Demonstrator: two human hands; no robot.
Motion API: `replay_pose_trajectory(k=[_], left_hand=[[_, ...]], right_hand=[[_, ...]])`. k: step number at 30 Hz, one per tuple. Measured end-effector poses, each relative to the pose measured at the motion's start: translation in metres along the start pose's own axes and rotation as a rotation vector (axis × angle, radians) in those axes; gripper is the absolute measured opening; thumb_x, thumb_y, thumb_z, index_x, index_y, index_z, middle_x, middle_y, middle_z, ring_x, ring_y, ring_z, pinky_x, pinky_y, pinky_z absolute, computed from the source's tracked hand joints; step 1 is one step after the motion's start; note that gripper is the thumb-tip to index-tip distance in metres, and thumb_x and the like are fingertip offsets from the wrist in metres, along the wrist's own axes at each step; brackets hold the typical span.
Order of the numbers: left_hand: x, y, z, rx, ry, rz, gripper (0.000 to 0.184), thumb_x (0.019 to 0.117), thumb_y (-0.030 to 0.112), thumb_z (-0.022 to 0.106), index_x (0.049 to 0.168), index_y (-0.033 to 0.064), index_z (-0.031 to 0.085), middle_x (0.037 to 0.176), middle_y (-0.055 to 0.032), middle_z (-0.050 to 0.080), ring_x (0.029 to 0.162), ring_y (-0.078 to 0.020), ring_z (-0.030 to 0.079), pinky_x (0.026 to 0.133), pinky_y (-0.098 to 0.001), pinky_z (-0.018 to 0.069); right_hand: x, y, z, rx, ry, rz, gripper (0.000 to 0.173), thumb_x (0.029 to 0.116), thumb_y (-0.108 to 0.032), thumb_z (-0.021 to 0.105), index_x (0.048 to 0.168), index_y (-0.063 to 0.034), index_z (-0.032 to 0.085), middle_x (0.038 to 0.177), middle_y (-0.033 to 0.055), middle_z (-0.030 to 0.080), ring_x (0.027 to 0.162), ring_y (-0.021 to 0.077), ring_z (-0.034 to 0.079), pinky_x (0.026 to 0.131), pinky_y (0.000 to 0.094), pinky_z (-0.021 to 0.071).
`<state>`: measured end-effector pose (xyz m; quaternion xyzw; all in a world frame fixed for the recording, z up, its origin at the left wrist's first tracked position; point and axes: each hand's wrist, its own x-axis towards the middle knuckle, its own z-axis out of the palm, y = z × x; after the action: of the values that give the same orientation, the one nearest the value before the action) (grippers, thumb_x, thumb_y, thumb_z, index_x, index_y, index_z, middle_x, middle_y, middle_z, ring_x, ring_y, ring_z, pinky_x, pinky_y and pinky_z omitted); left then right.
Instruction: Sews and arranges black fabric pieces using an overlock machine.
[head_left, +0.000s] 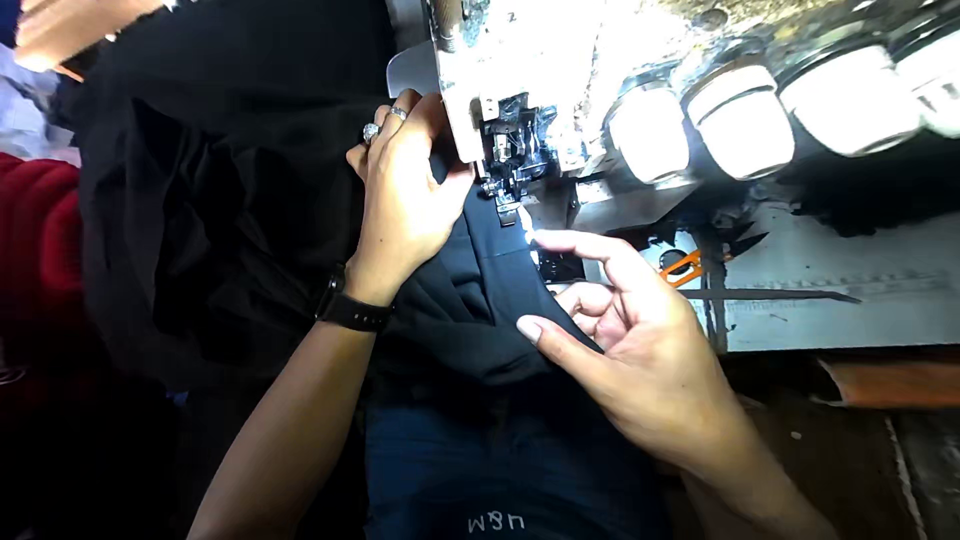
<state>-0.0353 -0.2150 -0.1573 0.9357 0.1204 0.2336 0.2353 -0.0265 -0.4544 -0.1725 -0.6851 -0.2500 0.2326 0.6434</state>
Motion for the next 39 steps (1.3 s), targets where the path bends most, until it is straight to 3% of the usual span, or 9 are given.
replay_pose_trajectory(k=[8,20,24,26,30,32,34,37,39], left_hand=[[0.013,-0.006,0.001,-0.028,-0.025,-0.016,0.025,0.0892,0.028,0.072,0.112,0.0178,0.068,0.113,0.0006,0.066,0.119,-0.0142,0.058,0.102,-0.0587,0.0355],[0.047,-0.013,-0.005,0.015,-0.037,-0.058,0.025,0.0865,0.024,0.07,0.109,0.0114,0.069,0.119,-0.0094,0.067,0.122,-0.0277,0.058,0.095,-0.065,0.037],[0.031,-0.008,-0.049,0.053,-0.151,-0.032,0.038,0.0953,0.022,0.068,0.131,0.0103,0.064,0.13,-0.0108,0.066,0.125,-0.0286,0.06,0.104,-0.0642,0.0429],[-0.009,0.012,-0.099,0.121,-0.22,0.058,0.046,0.094,0.006,0.062,0.139,0.0096,0.057,0.138,-0.0078,0.063,0.128,-0.025,0.06,0.107,-0.0548,0.0483],[-0.077,0.007,-0.131,0.17,-0.433,0.169,0.054,0.0831,-0.007,0.061,0.132,0.0151,0.069,0.154,-0.0064,0.053,0.143,-0.031,0.047,0.109,-0.0654,0.0415],[-0.085,-0.022,-0.118,0.123,-0.422,0.23,0.031,0.0921,0.004,0.066,0.12,0.015,0.074,0.158,-0.0065,0.049,0.15,-0.0301,0.04,0.114,-0.0654,0.0369],[-0.089,-0.036,-0.112,0.032,-0.294,0.314,0.01,0.0957,0.015,0.069,0.1,0.0084,0.075,0.151,-0.0076,0.056,0.146,-0.025,0.045,0.117,-0.0537,0.0397],[-0.09,-0.023,-0.119,-0.05,-0.217,0.344,0.008,0.0963,0.009,0.067,0.096,0.0015,0.07,0.141,-0.0133,0.062,0.139,-0.0252,0.053,0.117,-0.0452,0.0436],[-0.083,-0.022,-0.125,-0.027,-0.297,0.342,0.015,0.0956,0.003,0.064,0.109,0.0023,0.069,0.149,-0.0177,0.054,0.142,-0.0296,0.05,0.117,-0.0487,0.0419]], right_hand=[[0.001,0.005,0.006,-0.05,0.051,-0.087,0.013,0.0907,-0.015,0.075,0.102,-0.0149,0.081,0.094,-0.0054,0.077,0.081,0.0053,0.07,0.071,0.0185,0.06],[0.027,0.005,0.012,-0.056,0.114,-0.109,0.013,0.0879,-0.009,0.078,0.1,-0.0133,0.081,0.093,-0.0042,0.078,0.083,0.0052,0.072,0.073,0.0209,0.0607],[0.034,0.001,0.016,-0.09,0.158,-0.104,0.013,0.0892,-0.009,0.079,0.1,-0.0143,0.081,0.093,-0.005,0.079,0.075,0.0025,0.07,0.066,0.0204,0.0577],[0.036,-0.001,0.016,-0.112,0.171,-0.105,0.012,0.0899,-0.009,0.078,0.101,-0.0139,0.081,0.095,-0.0051,0.078,0.077,0.0014,0.07,0.067,0.0203,0.0581],[0.036,0.0,0.013,-0.149,0.161,-0.149,0.011,0.0914,-0.011,0.077,0.103,-0.0121,0.079,0.099,-0.0025,0.077,0.076,0.002,0.069,0.067,0.0215,0.0578],[0.036,-0.001,0.016,-0.151,0.192,-0.102,0.016,0.0893,-0.015,0.08,0.101,-0.0085,0.071,0.084,0.0017,0.069,0.054,0.0063,0.053,0.051,0.0249,0.0473],[0.034,-0.004,0.014,-0.219,0.204,-0.013,0.034,0.0888,-0.024,0.081,0.109,-0.0046,0.063,0.079,0.0067,0.058,0.054,0.0127,0.047,0.052,0.033,0.0466],[0.018,-0.014,0.004,-0.404,0.182,0.074,0.052,0.0894,-0.035,0.082,0.125,-0.005,0.058,0.08,0.0116,0.066,0.062,0.0223,0.061,0.064,0.0465,0.0546],[-0.007,-0.022,-0.004,-0.491,0.176,0.055,0.051,0.0923,-0.038,0.079,0.127,-0.0074,0.057,0.079,0.0101,0.073,0.068,0.0241,0.071,0.07,0.0505,0.0596]])
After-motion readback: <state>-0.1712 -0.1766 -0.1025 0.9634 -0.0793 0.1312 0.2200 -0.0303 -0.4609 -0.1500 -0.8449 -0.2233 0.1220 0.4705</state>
